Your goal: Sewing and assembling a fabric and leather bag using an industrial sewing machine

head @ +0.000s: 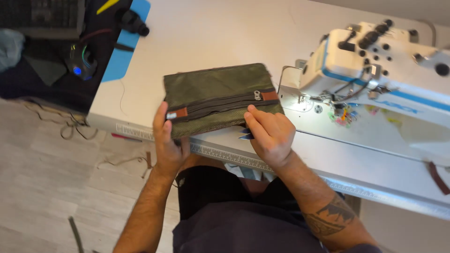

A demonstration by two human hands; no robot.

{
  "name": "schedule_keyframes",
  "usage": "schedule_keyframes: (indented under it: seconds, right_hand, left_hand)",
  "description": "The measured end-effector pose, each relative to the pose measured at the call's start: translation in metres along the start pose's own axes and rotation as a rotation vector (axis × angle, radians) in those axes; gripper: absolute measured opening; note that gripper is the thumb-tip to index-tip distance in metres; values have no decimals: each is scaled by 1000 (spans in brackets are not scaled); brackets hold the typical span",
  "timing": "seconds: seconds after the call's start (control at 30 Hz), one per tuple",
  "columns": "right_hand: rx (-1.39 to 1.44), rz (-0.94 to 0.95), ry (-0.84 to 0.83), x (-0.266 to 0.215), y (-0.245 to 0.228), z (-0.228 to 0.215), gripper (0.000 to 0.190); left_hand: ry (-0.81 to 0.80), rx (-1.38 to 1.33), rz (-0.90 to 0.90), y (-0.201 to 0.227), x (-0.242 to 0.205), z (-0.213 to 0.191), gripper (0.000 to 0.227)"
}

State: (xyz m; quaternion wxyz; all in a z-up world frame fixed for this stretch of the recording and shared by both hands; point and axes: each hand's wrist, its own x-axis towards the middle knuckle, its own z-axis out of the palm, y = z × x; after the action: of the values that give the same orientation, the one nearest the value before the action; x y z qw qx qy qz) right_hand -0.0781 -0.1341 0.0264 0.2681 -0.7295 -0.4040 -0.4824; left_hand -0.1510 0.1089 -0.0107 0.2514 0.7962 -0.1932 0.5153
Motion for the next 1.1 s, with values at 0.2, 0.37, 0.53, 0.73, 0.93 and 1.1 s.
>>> schedule_keyframes:
  seconds: [0.2,0.37,0.53,0.73,0.93,1.1]
  right_hand:
    - [-58,3,-105,-16,-12,8,12]
    - [-40,96,-216,-29,-23,6,11]
    - [155,313,-251,-36,-35,-10,30]
    - [195,522,-499,-22,-49,-23,41]
    - [232,496,-576,-20,-74,-11,29]
    - [30,399,-634,-26,-82,-1,29]
  left_hand:
    - [-125,28,-195,10,-49,-13,67]
    - [-174,150,-152,25,-18,-3,43]
    - [-268,106,-216,29,6,4,18]
    - [-289,-35,-361,33,13,-1,20]
    - [-238,-162,-450,35,11,-11,23]
    - [-248,-196,-437,42,15,-12,24]
